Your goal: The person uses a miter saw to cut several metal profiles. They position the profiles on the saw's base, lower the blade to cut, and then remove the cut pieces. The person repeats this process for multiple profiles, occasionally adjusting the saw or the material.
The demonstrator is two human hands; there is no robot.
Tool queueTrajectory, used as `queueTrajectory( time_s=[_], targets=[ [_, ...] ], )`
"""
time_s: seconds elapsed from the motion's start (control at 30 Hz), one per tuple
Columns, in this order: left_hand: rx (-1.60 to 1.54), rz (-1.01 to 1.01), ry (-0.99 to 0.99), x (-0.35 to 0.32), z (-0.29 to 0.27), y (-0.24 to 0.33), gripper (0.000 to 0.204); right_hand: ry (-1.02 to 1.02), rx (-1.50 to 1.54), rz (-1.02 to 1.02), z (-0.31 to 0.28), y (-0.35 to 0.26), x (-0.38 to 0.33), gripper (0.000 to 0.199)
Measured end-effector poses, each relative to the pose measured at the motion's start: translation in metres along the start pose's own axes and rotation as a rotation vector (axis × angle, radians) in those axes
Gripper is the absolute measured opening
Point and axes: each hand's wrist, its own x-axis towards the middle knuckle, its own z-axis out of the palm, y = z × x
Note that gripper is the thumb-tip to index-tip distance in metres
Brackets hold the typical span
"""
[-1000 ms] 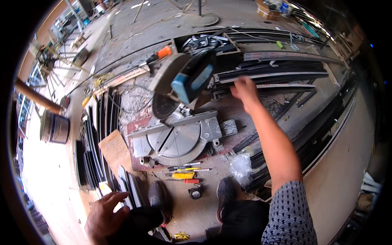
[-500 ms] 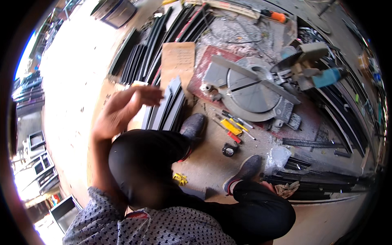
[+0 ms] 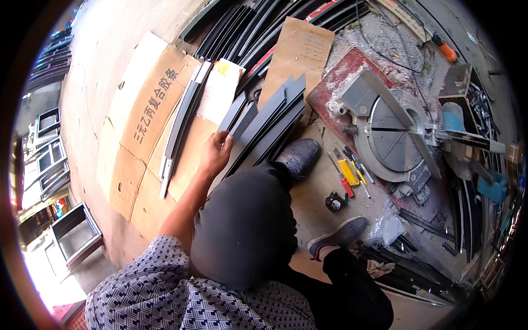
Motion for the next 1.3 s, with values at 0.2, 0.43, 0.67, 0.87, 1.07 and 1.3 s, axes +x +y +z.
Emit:
queueTrajectory(
  time_s=[0.2, 0.43, 0.67, 0.87, 1.07, 1.3],
  targets=[
    [0.174, -0.04, 0.155, -0.001, 0.016, -0.048, 0.048, 0.083, -0.031, -0.028, -0.001, -0.029, -0.035, 0.042],
    [0.182, -0.17, 0.197, 0.0, 0.024, -0.091, 0.051, 0.149, -0.05, -0.045, -0.001, -0.051, -0.061, 0.045],
    [0.135, -0.285, 0.166, 0.002, 0.028, -0.11, 0.043, 0.177, -0.052, -0.063, -0.007, -0.067, -0.075, 0.049],
    [0.066, -0.326, 0.052, -0.002, 0.025, -0.114, 0.04, 0.195, -0.114, 0.005, -0.001, -0.066, -0.077, 0.054],
    [0.251, -0.124, 0.33, 0.024, -0.011, -0.146, 0.03, 0.196, -0.195, 0.071, -0.009, -0.067, -0.071, 0.053],
    [0.489, -0.21, 0.37, 0.103, -0.057, -0.133, 0.052, 0.125, -0.08, 0.119, -0.038, -0.036, -0.065, 0.051]
  ],
)
